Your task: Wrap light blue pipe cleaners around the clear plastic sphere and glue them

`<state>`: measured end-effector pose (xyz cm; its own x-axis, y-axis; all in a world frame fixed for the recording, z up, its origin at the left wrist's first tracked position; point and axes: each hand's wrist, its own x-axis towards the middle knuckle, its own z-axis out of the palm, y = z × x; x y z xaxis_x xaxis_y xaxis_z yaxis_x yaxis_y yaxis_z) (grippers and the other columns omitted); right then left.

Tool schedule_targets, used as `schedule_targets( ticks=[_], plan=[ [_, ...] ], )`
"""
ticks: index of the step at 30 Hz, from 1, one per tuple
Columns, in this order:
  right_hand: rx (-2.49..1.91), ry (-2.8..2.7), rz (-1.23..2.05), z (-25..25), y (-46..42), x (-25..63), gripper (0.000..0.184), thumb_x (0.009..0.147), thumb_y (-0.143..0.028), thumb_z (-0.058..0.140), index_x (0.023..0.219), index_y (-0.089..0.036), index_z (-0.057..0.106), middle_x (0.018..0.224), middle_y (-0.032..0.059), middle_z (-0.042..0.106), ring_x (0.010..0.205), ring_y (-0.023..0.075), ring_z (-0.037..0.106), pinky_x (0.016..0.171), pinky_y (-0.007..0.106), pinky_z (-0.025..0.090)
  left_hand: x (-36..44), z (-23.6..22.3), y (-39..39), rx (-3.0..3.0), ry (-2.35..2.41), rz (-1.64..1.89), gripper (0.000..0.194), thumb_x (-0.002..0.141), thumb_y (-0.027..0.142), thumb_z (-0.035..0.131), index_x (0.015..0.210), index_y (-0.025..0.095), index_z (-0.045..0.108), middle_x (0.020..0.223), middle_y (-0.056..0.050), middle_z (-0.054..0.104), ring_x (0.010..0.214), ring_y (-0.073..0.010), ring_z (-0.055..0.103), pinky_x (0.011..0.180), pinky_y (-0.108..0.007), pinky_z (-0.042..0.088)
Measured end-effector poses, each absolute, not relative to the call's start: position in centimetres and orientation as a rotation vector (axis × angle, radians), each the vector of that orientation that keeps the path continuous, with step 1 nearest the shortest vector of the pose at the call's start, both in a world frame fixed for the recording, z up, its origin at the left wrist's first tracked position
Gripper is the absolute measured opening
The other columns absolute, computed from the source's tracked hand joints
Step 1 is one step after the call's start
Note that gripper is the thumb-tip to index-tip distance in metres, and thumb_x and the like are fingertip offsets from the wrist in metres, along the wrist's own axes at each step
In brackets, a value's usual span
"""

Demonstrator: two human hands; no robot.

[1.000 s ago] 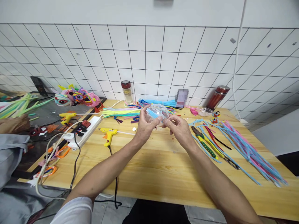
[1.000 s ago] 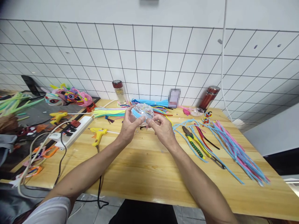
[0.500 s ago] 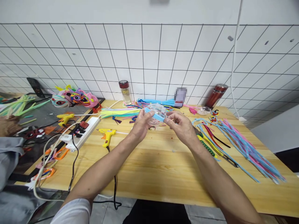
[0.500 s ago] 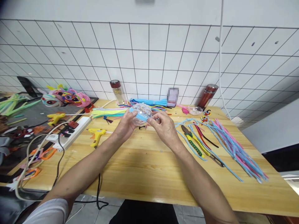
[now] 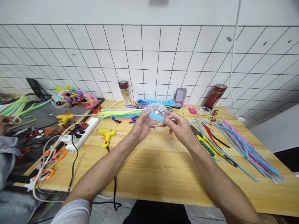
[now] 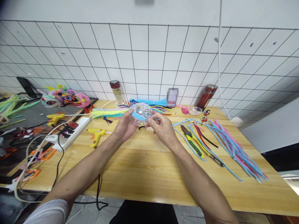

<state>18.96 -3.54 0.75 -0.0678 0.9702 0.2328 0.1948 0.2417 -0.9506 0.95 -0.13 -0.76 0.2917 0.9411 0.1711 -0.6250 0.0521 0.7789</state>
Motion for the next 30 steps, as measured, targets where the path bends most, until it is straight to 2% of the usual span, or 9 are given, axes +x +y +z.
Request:
schedule_targets(
  ticks=[5, 9, 14, 17, 20, 22, 26, 28, 30],
  plan=[
    [-1.126, -1.44, 0.956, 0.4, -3.3, 18.8, 0.042, 0.085, -0.063, 0.079, 0.079, -0.025, 0.064, 0.076, 0.009, 0.082, 0.094, 0.0289, 0.082, 0.048, 0.023, 0.049, 1.8, -1.7, -0.7, 0.875, 0.605, 1.464, 0.072, 0.086, 0.063, 0.086, 0.142, 0.027, 0.062, 0.139, -0.008, 0.076, 0.14, -0.0298, 0.068, 0.114, -0.041, 0.055],
    [-1.145, -1.411, 0.979, 0.3, -3.1, 18.7, 0.047, 0.083, -0.068, 0.08, 0.08, -0.024, 0.063, 0.076, 0.0077, 0.082, 0.072, 0.0233, 0.079, 0.049, 0.025, 0.051, 1.9, -2.4, -0.9, 0.89, 0.731, 1.559, 0.077, 0.083, 0.069, 0.087, 0.143, 0.032, 0.059, 0.147, -0.006, 0.07, 0.138, -0.0276, 0.066, 0.109, -0.038, 0.055],
    [-1.155, -1.408, 0.967, 0.4, -3.2, 18.6, 0.048, 0.08, -0.068, 0.081, 0.077, -0.023, 0.064, 0.079, 0.0077, 0.081, 0.066, 0.0201, 0.074, 0.047, 0.025, 0.049, 1.7, -2.3, -0.6, 0.866, 0.684, 1.541, 0.072, 0.079, 0.063, 0.09, 0.136, 0.029, 0.062, 0.124, -0.005, 0.077, 0.115, -0.0251, 0.074, 0.093, -0.035, 0.06],
    [-1.155, -1.396, 0.978, 0.2, -3.3, 18.5, 0.046, 0.081, -0.066, 0.081, 0.076, -0.024, 0.063, 0.077, 0.0067, 0.08, 0.063, 0.0185, 0.07, 0.046, 0.025, 0.047, 1.5, -2.1, -0.2, 0.863, 0.654, 1.521, 0.067, 0.078, 0.059, 0.09, 0.131, 0.026, 0.065, 0.122, -0.005, 0.078, 0.115, -0.0262, 0.075, 0.097, -0.037, 0.06],
    [-1.157, -1.386, 0.993, -0.2, -3.3, 18.4, 0.043, 0.082, -0.064, 0.08, 0.078, -0.024, 0.064, 0.075, 0.0057, 0.08, 0.061, 0.0175, 0.066, 0.048, 0.026, 0.047, 1.4, -2.1, 0.0, 0.878, 0.672, 1.521, 0.064, 0.079, 0.059, 0.088, 0.129, 0.024, 0.066, 0.127, -0.008, 0.078, 0.126, -0.0297, 0.072, 0.108, -0.042, 0.058],
    [-1.161, -1.387, 0.979, -0.4, -3.3, 18.2, 0.043, 0.082, -0.064, 0.08, 0.078, -0.024, 0.064, 0.075, 0.0052, 0.079, 0.06, 0.0171, 0.065, 0.049, 0.026, 0.047, 1.4, -2.2, 0.0, 0.901, 0.691, 1.516, 0.07, 0.08, 0.063, 0.088, 0.134, 0.025, 0.065, 0.134, -0.009, 0.076, 0.135, -0.0314, 0.069, 0.114, -0.045, 0.055],
    [-1.17, -1.443, 0.883, -0.7, -3.4, 17.9, 0.046, 0.086, -0.067, 0.077, 0.076, -0.024, 0.063, 0.075, 0.0047, 0.077, 0.059, 0.017, 0.062, 0.05, 0.028, 0.045, 1.7, -2.9, -0.4, 1.026, 0.742, 1.533, 0.1, 0.068, 0.061, 0.099, 0.15, 0.027, 0.053, 0.154, -0.013, 0.064, 0.152, -0.0326, 0.057, 0.125, -0.044, 0.047],
    [-1.176, -1.467, 0.84, -0.9, -3.4, 17.9, 0.047, 0.087, -0.068, 0.076, 0.075, -0.024, 0.063, 0.078, 0.0055, 0.076, 0.061, 0.0175, 0.062, 0.051, 0.028, 0.044, 1.9, -3.2, -0.5, 1.083, 0.766, 1.534, 0.108, 0.065, 0.058, 0.102, 0.154, 0.026, 0.048, 0.156, -0.014, 0.062, 0.152, -0.0332, 0.057, 0.126, -0.044, 0.046],
    [-1.187, -1.496, 0.819, -0.8, -3.3, 18.0, 0.045, 0.089, -0.066, 0.074, 0.076, -0.024, 0.065, 0.085, 0.0068, 0.078, 0.064, 0.0174, 0.063, 0.053, 0.029, 0.044, 1.8, -3.2, -0.5, 1.091, 0.782, 1.532, 0.108, 0.067, 0.058, 0.1, 0.154, 0.025, 0.047, 0.152, -0.015, 0.065, 0.147, -0.0335, 0.06, 0.124, -0.046, 0.048]
  ],
)
